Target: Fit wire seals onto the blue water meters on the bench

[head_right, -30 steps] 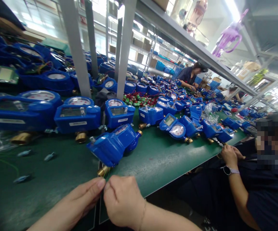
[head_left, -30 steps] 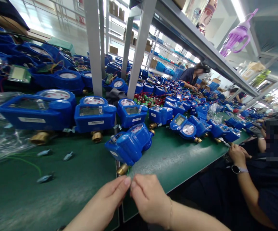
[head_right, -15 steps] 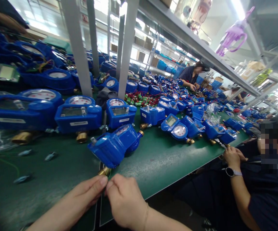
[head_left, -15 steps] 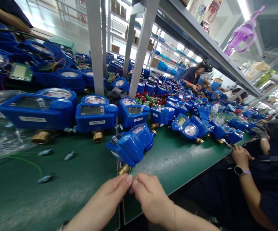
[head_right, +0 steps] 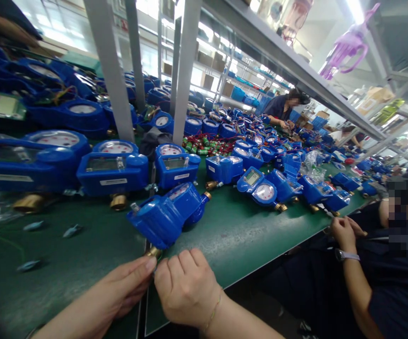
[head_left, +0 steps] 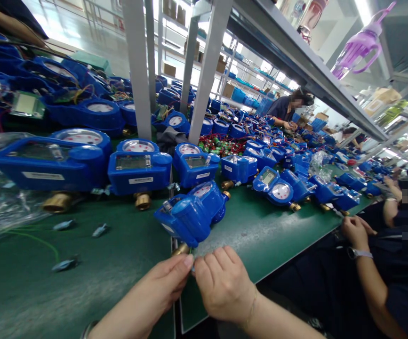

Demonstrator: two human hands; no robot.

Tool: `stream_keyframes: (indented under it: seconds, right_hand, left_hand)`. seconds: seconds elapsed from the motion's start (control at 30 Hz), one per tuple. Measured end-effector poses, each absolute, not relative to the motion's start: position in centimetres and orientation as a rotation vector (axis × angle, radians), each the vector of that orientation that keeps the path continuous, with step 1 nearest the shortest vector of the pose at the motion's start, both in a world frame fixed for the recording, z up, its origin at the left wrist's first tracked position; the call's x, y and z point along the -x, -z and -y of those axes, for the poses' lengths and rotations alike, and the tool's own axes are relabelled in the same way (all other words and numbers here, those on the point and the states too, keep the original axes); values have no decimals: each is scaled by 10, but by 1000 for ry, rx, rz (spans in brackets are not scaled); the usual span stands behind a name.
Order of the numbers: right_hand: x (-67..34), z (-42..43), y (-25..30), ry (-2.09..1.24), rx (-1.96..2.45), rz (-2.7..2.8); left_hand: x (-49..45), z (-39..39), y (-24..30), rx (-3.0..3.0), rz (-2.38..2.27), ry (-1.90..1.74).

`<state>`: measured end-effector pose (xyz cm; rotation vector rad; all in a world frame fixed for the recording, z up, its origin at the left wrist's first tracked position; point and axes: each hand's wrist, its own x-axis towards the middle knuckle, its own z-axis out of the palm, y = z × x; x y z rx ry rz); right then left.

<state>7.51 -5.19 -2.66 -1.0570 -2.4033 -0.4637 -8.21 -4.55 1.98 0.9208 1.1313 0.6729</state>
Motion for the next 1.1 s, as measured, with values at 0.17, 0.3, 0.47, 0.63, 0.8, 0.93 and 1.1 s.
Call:
stream_keyframes:
  seconds: [0.17,0.3,0.47,0.63,0.8,0.93,1.1]
  right_hand:
    - [-62,50,26,-932,1320,1902]
    - [-56,51,23,-1180,1367,1810]
    - [-66,54,29,114,1321,2230]
    - [-77,43,31,602,1110,2360]
    - [-78,34,30,563,970,2351]
    - [-68,37,30,64,1106,2227]
    - [-47,42,15,-1384,1326,1196]
  left_hand:
    - [82,38,-9,-1167,-1053,-694]
    - [84,33,-7,-1242,-1091,-688]
    - [84,36,-14,-983,-1101,-642]
    - [83,39,-16,-820,-1127,-619]
    - [79,39,-20,-795,-1147,-655]
    - [76,37,-18,-811,-1124,-752]
    - [76,36,-7,-860,-1116,-751]
